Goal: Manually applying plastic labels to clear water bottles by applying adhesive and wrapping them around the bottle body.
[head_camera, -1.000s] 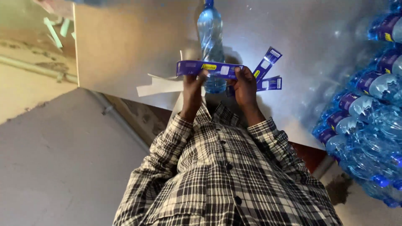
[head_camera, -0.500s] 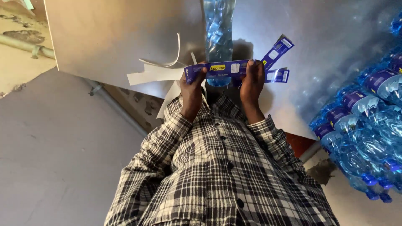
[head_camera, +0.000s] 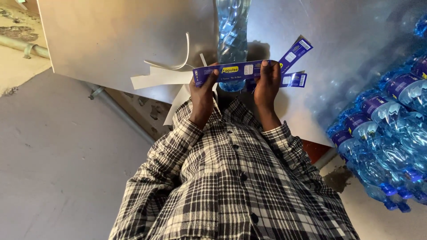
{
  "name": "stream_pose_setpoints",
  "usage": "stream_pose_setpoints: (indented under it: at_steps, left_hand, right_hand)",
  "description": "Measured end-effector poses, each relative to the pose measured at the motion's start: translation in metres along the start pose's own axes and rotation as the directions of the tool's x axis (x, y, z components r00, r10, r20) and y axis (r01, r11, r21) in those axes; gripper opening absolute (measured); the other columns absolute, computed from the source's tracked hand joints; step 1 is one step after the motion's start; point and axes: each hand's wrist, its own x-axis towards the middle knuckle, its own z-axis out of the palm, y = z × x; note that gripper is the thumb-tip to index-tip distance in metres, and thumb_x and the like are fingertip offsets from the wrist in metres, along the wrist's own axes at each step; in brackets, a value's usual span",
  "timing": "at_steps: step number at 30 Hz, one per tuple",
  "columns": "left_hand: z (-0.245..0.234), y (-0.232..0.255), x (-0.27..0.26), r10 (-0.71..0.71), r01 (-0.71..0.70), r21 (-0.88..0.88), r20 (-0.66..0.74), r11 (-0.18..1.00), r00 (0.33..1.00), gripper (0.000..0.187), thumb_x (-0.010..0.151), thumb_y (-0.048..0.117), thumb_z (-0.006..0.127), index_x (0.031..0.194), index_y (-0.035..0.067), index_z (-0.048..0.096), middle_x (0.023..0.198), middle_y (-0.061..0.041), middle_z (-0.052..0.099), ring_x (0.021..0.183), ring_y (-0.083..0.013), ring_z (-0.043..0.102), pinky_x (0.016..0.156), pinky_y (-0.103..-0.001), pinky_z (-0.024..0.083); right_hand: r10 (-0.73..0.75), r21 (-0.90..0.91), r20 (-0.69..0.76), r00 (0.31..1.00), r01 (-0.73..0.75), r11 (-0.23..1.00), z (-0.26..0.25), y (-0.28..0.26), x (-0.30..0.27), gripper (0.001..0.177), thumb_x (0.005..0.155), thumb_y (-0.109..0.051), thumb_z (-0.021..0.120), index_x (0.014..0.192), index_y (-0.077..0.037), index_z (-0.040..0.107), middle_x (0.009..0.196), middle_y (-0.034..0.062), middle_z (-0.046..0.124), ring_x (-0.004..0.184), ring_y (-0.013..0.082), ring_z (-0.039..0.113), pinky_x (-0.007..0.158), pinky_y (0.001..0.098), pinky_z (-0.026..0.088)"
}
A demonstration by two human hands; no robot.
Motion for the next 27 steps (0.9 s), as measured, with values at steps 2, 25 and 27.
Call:
stream_pose_setpoints:
  at_steps: [2,25,27]
  left_hand:
    - [-0.002,-0.001,0.002,0.013,-0.013,0.029,0.007,0.999,1.000,0.028,0.091,0.017,0.098,0.112,0.005,0.083,0.111,-0.013,0.083,0.091,-0.0112,0.073,0.095,-0.038,0.062]
    - [-0.019,-0.053,0.050,-0.022,0.023,0.005,-0.158,1.000,0.987,0.024,0.109,0.027,0.077,0.120,0.008,0.069,0.101,-0.009,0.074,0.090,-0.0184,0.074,0.086,-0.039,0.063]
    - [-0.019,-0.051,0.050,-0.068,0.063,-0.034,-0.175,0.997,0.982,0.020,0.110,0.025,0.074,0.119,0.008,0.068,0.098,-0.009,0.074,0.086,-0.0179,0.074,0.083,-0.039,0.064]
  right_hand:
    - [-0.036,-0.076,0.006,0.999,0.037,0.996,0.003,0.000,0.002,0.029,0.116,-0.049,0.061,0.111,-0.021,0.057,0.099,-0.0009,0.059,0.089,0.0081,0.063,0.078,0.0244,0.053]
    - [-0.138,-0.012,0.150,0.979,0.142,0.990,0.061,0.034,0.002,0.016,0.121,-0.029,0.055,0.126,-0.014,0.061,0.108,0.0030,0.055,0.113,0.0166,0.054,0.105,0.0433,0.043]
    - [-0.136,0.017,0.184,0.973,0.135,0.991,0.060,0.047,0.013,0.021,0.123,-0.031,0.052,0.132,-0.014,0.061,0.113,0.0053,0.057,0.120,0.0185,0.053,0.113,0.0469,0.040]
